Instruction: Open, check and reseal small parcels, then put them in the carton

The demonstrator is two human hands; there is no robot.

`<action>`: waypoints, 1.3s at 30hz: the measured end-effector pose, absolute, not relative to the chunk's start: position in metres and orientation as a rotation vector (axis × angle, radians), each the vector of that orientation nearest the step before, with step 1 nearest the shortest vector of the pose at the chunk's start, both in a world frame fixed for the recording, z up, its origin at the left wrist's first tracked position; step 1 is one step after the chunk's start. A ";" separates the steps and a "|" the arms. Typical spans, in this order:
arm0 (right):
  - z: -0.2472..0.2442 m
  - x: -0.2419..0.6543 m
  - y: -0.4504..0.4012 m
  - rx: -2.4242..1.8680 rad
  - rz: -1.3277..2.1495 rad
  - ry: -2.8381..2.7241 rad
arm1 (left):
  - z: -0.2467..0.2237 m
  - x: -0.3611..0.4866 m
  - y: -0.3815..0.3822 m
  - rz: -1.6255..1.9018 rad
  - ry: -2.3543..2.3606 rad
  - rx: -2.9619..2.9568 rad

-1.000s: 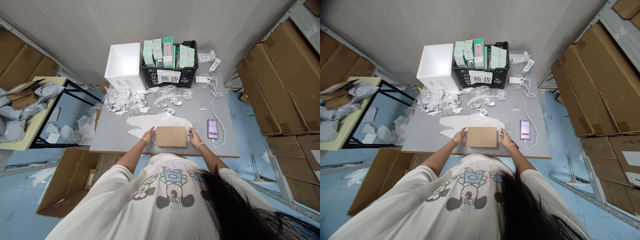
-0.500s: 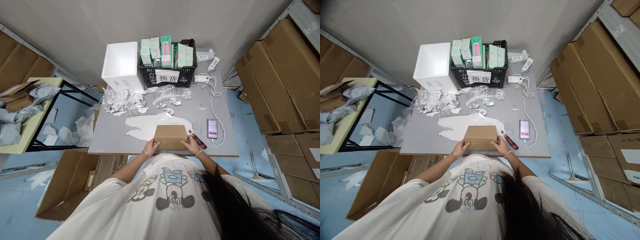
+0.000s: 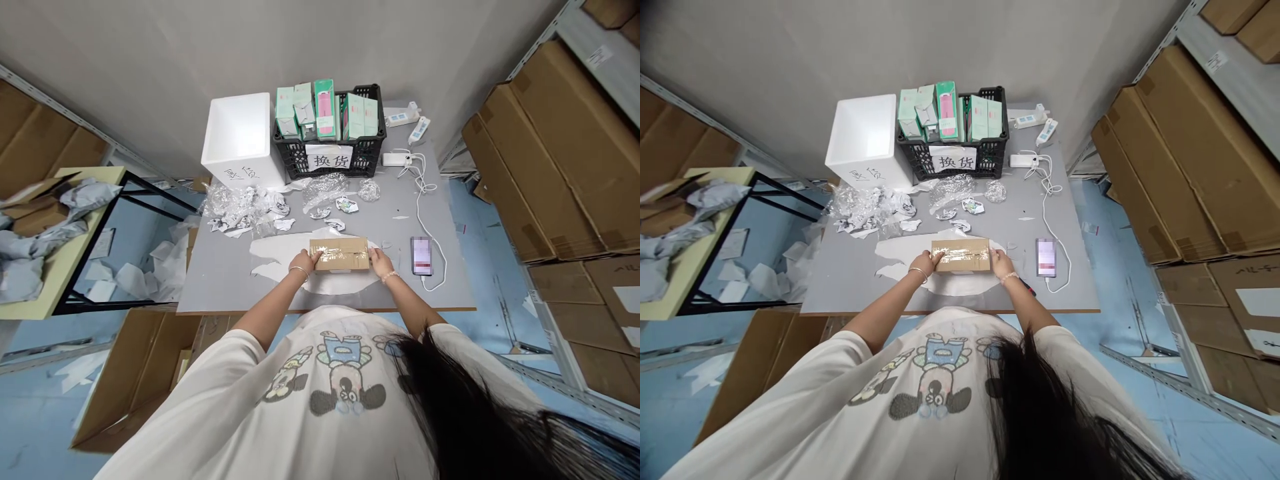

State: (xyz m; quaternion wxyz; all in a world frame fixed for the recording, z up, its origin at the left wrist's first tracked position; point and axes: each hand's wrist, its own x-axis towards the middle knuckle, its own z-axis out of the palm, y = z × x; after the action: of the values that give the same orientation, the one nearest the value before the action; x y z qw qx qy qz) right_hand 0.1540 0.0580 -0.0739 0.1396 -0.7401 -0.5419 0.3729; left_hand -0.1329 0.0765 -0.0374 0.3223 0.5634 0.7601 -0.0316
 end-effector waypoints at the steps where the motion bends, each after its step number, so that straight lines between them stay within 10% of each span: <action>1: -0.080 0.163 0.047 -2.175 0.985 -1.594 | -0.035 -0.131 0.073 -0.015 2.049 1.557; 11: -0.122 0.204 -0.034 -2.465 0.607 -1.953 | -0.021 -0.048 0.059 -0.052 1.529 2.362; 23: -0.071 0.182 0.008 -1.885 1.434 -1.002 | -0.015 -0.024 0.096 -0.230 1.513 2.322; 39: -0.056 0.186 0.021 -1.770 1.518 -1.083 | -0.018 -0.023 0.097 -0.210 1.520 2.320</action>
State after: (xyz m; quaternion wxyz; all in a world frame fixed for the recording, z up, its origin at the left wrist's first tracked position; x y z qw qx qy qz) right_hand 0.1859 0.0214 -0.0556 0.2815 -0.6605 -0.4041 0.5668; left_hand -0.0233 0.0974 -0.0179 0.1789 0.8207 0.5376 -0.0741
